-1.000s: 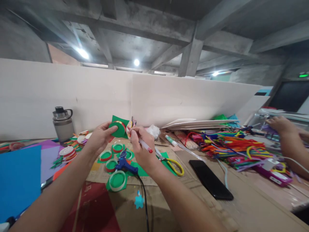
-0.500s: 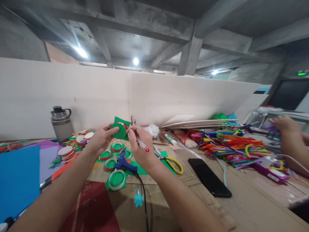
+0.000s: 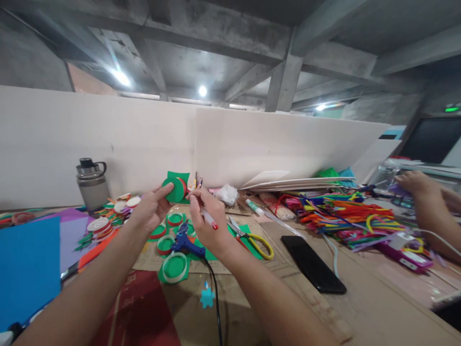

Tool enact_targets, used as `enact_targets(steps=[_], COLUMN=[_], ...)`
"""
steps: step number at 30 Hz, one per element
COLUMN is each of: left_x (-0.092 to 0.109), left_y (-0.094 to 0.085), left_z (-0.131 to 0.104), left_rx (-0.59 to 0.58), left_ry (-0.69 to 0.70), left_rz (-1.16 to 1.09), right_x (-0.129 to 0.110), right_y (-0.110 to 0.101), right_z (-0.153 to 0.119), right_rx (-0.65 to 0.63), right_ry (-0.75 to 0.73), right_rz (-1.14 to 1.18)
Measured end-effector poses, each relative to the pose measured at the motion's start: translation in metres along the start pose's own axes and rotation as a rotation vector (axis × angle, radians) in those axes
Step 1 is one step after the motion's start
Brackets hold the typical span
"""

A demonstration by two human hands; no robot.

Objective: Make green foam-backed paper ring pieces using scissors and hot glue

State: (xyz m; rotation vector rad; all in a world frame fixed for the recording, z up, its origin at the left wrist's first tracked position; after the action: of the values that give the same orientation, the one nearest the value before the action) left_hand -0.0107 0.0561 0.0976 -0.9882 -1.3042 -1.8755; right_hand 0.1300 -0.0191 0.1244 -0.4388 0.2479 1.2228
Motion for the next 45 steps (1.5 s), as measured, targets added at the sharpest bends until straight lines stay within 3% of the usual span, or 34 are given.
enact_targets(steps=[14,27,36,39,45], left_x=[-0.013,-0.021,-0.030,-0.038,-0.044], left_y=[-0.001,-0.011,0.000,-0.003,-0.012], left_z=[-0.003,-0.004,-0.008,-0.007,-0.002], left_rx=[0.140,0.305,0.278,0.272,0.275], left_ry=[-0.070,-0.067,-0.136,-0.165,-0.090], left_rz=[-0.168,-0.338,-0.407,-0.404,-0.326], right_x=[-0.009,-0.022,-0.035,-0.034,-0.028], right_y=[0.003,0.026,0.040,0.043,0.044], right_z=[-0.002,-0.015,-0.022,-0.023,-0.023], right_rx=[-0.024,-0.096,-0.151,-0.172,-0.171], right_ry=[-0.088,-0.257,-0.327,-0.319,-0.295], right_rz=[-0.109,-0.223,-0.193,-0.188,-0.199])
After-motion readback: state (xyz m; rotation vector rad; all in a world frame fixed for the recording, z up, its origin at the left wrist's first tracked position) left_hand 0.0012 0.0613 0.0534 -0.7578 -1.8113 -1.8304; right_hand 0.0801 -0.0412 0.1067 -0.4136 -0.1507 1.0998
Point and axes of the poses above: each hand's wrist, its own z-axis towards the middle knuckle, its own y-axis out of the palm, x = y × z, the point moved 9 cm from there along z, towards the middle knuckle, and after that the axes turned 7 degrees about -y, right-handed, at the moved point
